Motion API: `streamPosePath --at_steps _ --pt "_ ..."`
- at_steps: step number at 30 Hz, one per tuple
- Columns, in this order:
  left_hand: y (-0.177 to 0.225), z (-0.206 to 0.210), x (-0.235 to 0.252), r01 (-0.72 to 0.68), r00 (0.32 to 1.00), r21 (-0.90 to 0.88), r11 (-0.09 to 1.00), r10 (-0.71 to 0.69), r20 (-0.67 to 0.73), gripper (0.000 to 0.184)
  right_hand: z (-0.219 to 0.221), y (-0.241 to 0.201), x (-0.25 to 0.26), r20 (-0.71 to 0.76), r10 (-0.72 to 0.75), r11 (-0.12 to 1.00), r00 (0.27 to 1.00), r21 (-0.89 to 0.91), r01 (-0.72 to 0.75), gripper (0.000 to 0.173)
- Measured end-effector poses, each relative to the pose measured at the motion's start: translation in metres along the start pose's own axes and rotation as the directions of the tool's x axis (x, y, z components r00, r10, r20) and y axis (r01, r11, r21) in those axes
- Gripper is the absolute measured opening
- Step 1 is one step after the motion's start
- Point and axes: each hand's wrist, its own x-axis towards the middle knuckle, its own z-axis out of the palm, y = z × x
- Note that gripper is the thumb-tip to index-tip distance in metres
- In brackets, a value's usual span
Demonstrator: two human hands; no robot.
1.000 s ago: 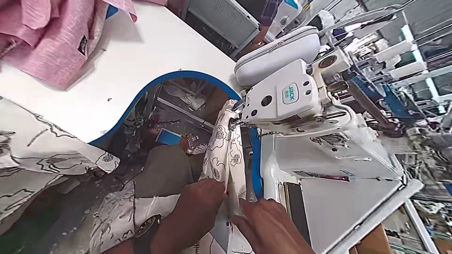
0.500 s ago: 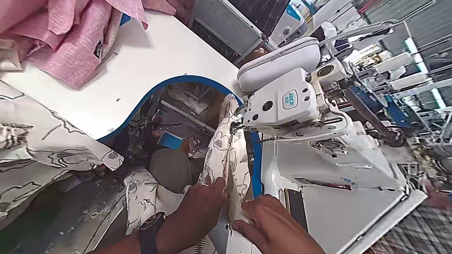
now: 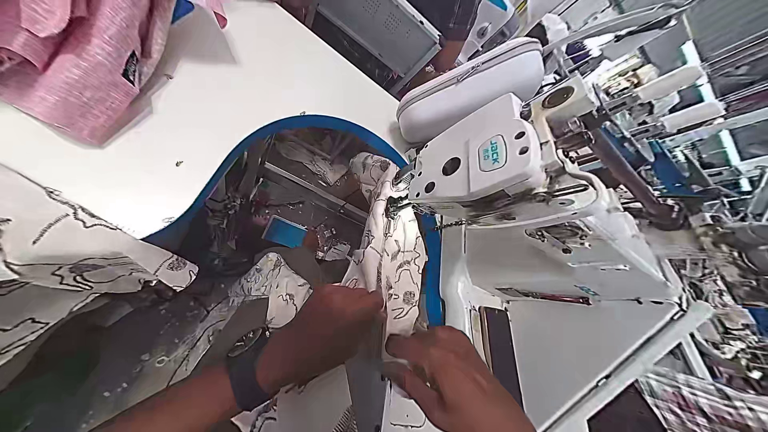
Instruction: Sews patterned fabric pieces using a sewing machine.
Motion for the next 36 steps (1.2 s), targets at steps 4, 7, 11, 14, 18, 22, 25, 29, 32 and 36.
streamPosePath --at_steps 4,7,11,14,18,22,25,29,32,36 --pt "0.031 -0.009 -0.004 0.209 0.97 0.214 0.954 -0.23 0.079 0.02 0.003 -0.036 0.0 -0.102 0.234 0.95 0.967 -0.187 -0.25 0.018" --pt "0.05 -0.005 -0.018 0.192 0.977 0.192 0.962 -0.206 0.06 0.016 0.022 -0.061 0.01 -0.309 0.292 0.869 0.905 -0.31 -0.386 0.009" --pt "0.035 0.016 -0.026 0.161 0.981 0.26 0.952 -0.127 -0.144 0.023 0.046 -0.062 0.021 -0.469 0.267 0.811 0.842 -0.362 -0.459 0.02" --pt "0.028 0.02 -0.02 0.152 0.978 0.233 0.961 -0.112 -0.177 0.023 0.045 -0.059 0.029 -0.488 0.262 0.794 0.833 -0.382 -0.473 0.024" --pt "0.015 0.027 -0.01 0.198 0.966 0.13 0.972 -0.171 -0.192 0.024 0.047 -0.049 0.043 -0.49 0.269 0.794 0.829 -0.374 -0.479 0.028" --pt "0.009 0.029 0.003 0.255 0.959 0.11 0.961 -0.237 -0.153 0.027 0.039 -0.033 0.049 -0.445 0.405 0.811 0.798 -0.228 -0.539 0.028" --pt "0.014 0.012 0.003 0.305 0.952 0.032 0.952 -0.305 0.007 0.033 0.011 -0.037 0.029 -0.141 0.5 0.846 0.855 -0.134 -0.516 0.019" --pt "-0.022 -0.008 0.02 0.403 0.877 -0.419 0.814 -0.213 0.431 0.028 0.007 -0.034 0.027 -0.055 0.285 0.935 0.957 -0.204 -0.291 0.018" --pt "-0.049 -0.006 0.029 0.484 0.847 -0.645 0.592 -0.133 0.514 0.027 0.017 -0.022 0.04 -0.138 0.168 0.923 0.976 -0.326 -0.205 0.015" --pt "-0.054 0.004 0.034 0.51 0.858 -0.744 0.432 -0.206 0.47 0.022 0.019 -0.016 0.053 -0.167 0.193 0.915 0.967 -0.326 -0.239 0.01"
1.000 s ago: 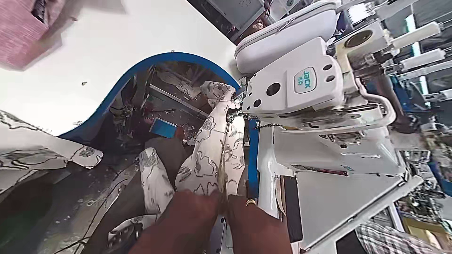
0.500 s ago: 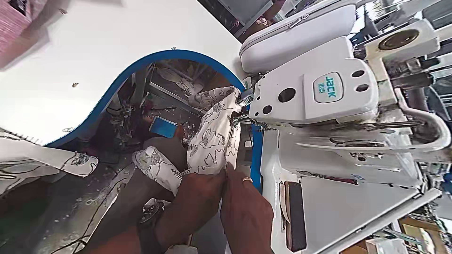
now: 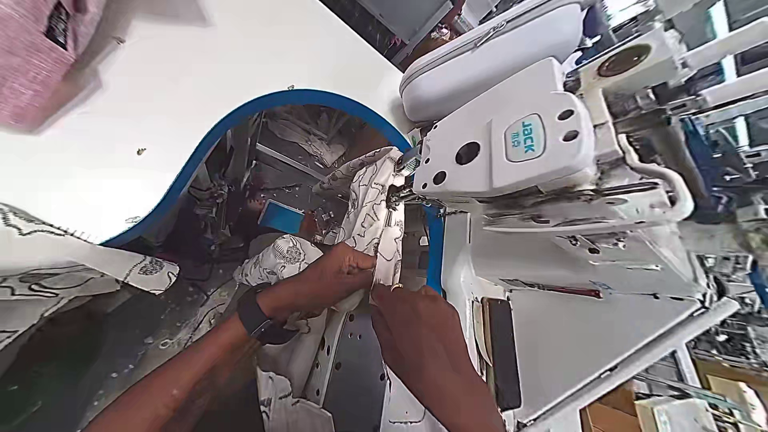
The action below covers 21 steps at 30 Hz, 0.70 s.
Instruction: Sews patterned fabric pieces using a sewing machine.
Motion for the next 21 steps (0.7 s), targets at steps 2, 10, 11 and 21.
streamPosePath --at_steps 2,10,11,21 --pt "-0.001 0.003 0.005 -0.014 0.996 0.006 1.0 0.015 -0.082 0.021 0.002 0.003 0.008 -0.013 0.037 0.998 0.999 0.059 -0.036 0.011" --pt "0.049 -0.016 -0.044 0.201 0.972 0.789 0.581 -0.018 -0.234 0.029 0.005 0.038 -0.086 0.214 0.235 0.953 0.948 0.141 -0.268 0.016" --pt "0.054 -0.026 -0.047 0.159 0.978 0.866 0.475 0.044 -0.203 0.028 0.005 0.041 -0.092 0.22 0.226 0.957 0.949 0.13 -0.258 0.018" --pt "-0.002 0.072 -0.042 0.138 0.875 0.803 0.579 0.308 -0.373 0.031 -0.016 -0.031 -0.064 0.148 -0.007 0.998 0.989 0.07 -0.003 0.024"
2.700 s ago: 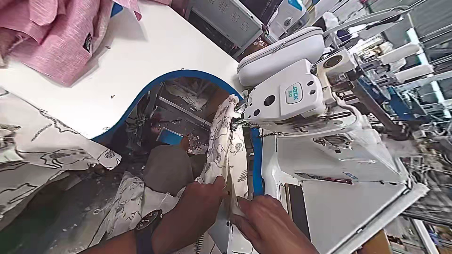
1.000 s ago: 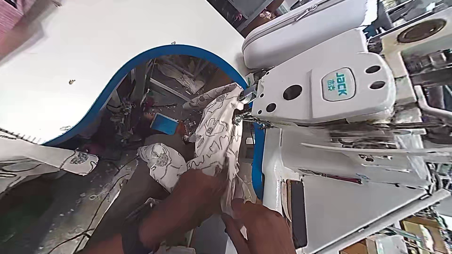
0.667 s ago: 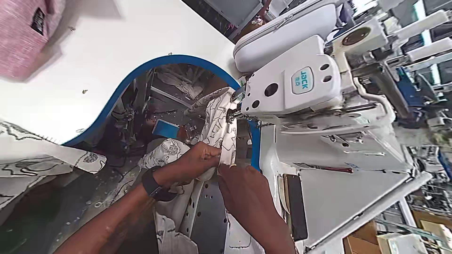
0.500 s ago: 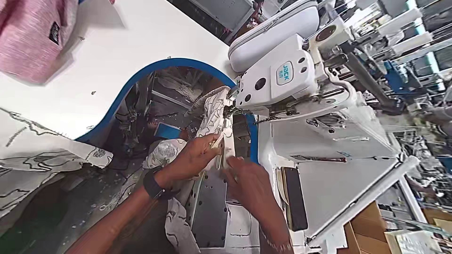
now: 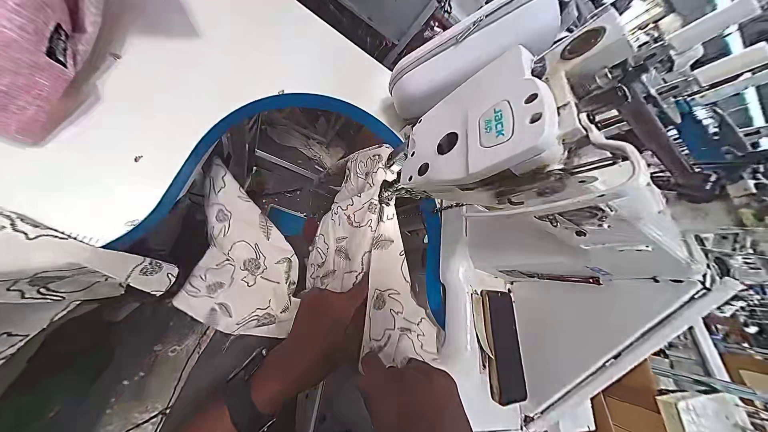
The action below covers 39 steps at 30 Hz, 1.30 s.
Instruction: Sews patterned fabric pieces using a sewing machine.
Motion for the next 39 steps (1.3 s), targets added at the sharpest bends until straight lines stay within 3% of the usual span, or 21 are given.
streamPosePath --at_steps 4,7,13,16,19,25,28,31,36,39 --pt "0.004 -0.018 0.013 0.006 0.99 0.023 1.0 -0.009 0.14 0.037 -0.013 0.006 0.004 0.035 0.039 0.999 0.999 0.015 -0.039 0.026" --pt "0.007 -0.029 0.012 0.052 0.951 -0.042 0.998 -0.036 0.307 0.026 -0.012 -0.004 0.008 0.059 0.118 0.993 0.991 0.002 -0.118 0.023" --pt "-0.003 -0.034 0.021 0.049 0.939 -0.069 0.996 -0.022 0.344 0.031 0.0 -0.009 0.018 -0.067 0.131 0.988 0.989 -0.069 -0.135 0.024" --pt "-0.006 -0.036 0.027 0.055 0.914 -0.105 0.993 -0.008 0.405 0.028 0.003 -0.009 0.023 -0.139 0.178 0.978 0.974 -0.081 -0.191 0.033" --pt "-0.005 -0.039 0.029 0.079 0.896 -0.106 0.991 -0.024 0.443 0.029 0.001 -0.012 0.022 -0.112 0.196 0.976 0.974 -0.073 -0.205 0.046" --pt "-0.007 -0.044 0.033 0.115 0.852 -0.16 0.98 -0.014 0.523 0.028 0.001 -0.011 0.018 -0.136 0.118 0.984 0.984 -0.117 -0.134 0.019" --pt "-0.008 -0.044 0.026 0.146 0.858 -0.209 0.967 -0.018 0.513 0.028 -0.002 -0.008 0.019 -0.123 0.081 0.988 0.989 -0.124 -0.096 0.014" --pt "-0.015 -0.038 0.024 0.157 0.907 -0.278 0.948 -0.027 0.42 0.028 -0.004 -0.006 0.023 -0.112 0.06 0.991 0.992 -0.115 -0.073 0.011" --pt "-0.027 -0.025 0.044 0.185 0.933 -0.427 0.885 -0.022 0.359 0.027 0.004 0.009 0.043 -0.206 0.031 0.987 0.978 -0.146 -0.062 0.007" --pt "-0.019 -0.02 0.052 0.269 0.933 -0.408 0.872 -0.132 0.335 0.023 0.016 0.031 0.048 -0.318 0.057 0.998 0.946 0.017 -0.054 0.016"
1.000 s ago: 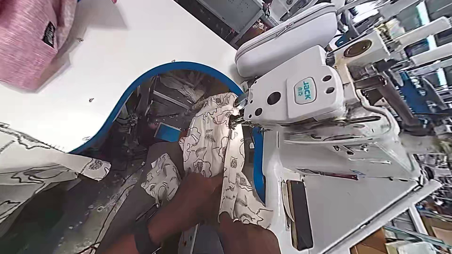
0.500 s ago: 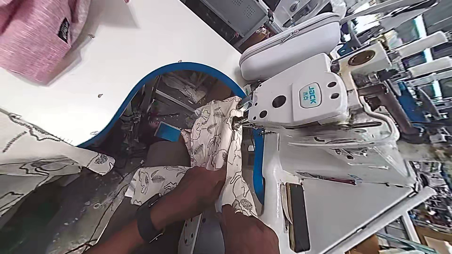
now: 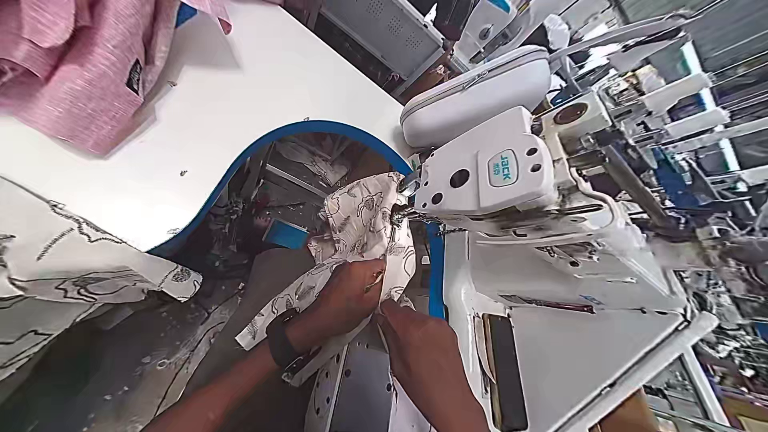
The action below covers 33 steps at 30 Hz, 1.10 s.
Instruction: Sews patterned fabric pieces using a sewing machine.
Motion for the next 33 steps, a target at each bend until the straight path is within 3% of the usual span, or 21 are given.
streamPosePath --at_steps 2,3,5,7,9,11,12,13,16,18,22,26,29,33 --pt "0.026 0.002 0.001 0.124 0.992 0.173 0.977 -0.123 -0.017 0.057 -0.021 0.032 -0.01 -0.06 0.106 0.989 0.993 0.111 -0.099 0.024" --pt "0.04 0.004 0.008 0.139 0.988 0.312 0.94 -0.151 0.016 0.062 -0.033 0.049 -0.015 -0.094 0.184 0.974 0.978 0.147 -0.169 0.026" --pt "0.06 0.02 0.031 0.07 0.959 0.541 0.838 -0.206 0.194 0.043 -0.042 0.072 -0.023 -0.155 0.305 0.942 0.94 0.195 -0.273 0.027" --pt "0.075 0.033 0.049 -0.011 0.928 0.661 0.75 -0.238 0.286 0.018 -0.035 0.075 -0.03 -0.209 0.346 0.932 0.915 0.189 -0.309 0.028" --pt "0.08 0.032 0.038 0.042 0.935 0.638 0.769 -0.256 0.246 0.028 -0.018 0.076 -0.04 -0.227 0.357 0.927 0.906 0.204 -0.314 0.03" --pt "0.071 0.024 0.004 0.215 0.945 0.559 0.801 -0.315 0.088 0.067 0.006 0.072 -0.056 -0.199 0.377 0.903 0.905 0.296 -0.311 0.025" --pt "0.066 0.015 -0.01 0.297 0.934 0.492 0.818 -0.357 0.028 0.073 0.017 0.065 -0.06 -0.193 0.391 0.879 0.9 0.368 -0.303 0.022" --pt "0.058 0.007 -0.024 0.312 0.94 0.404 0.86 -0.342 0.002 0.067 0.024 0.054 -0.062 -0.189 0.4 0.85 0.897 0.442 -0.286 0.019" --pt "0.029 0.021 -0.048 0.08 0.993 0.26 0.962 -0.054 -0.104 0.024 0.022 0.008 -0.059 -0.24 0.323 0.84 0.915 0.518 -0.161 0.012" --pt "0.016 0.031 -0.044 -0.006 0.98 0.279 0.96 0.06 -0.189 0.013 0.02 -0.02 -0.053 -0.336 0.241 0.913 0.911 0.398 -0.095 0.013" --pt "0.01 0.024 -0.026 -0.011 0.976 0.282 0.959 0.072 -0.208 0.018 0.034 -0.024 -0.037 -0.495 0.109 0.993 0.862 0.1 -0.068 0.014" --pt "0.002 0.032 -0.042 -0.038 0.962 0.247 0.968 0.103 -0.254 0.019 0.045 -0.014 -0.025 -0.527 0.088 0.994 0.845 0.103 -0.04 0.012" --pt "-0.008 0.044 -0.037 -0.146 0.866 0.42 0.896 0.321 -0.384 0.016 0.061 -0.006 -0.02 -0.571 0.077 0.991 0.818 0.134 0.0 0.014" --pt "-0.014 0.046 -0.014 -0.181 0.747 0.628 0.757 0.521 -0.413 0.018 0.067 0.006 -0.004 -0.596 0.094 0.976 0.797 0.213 0.044 0.014"
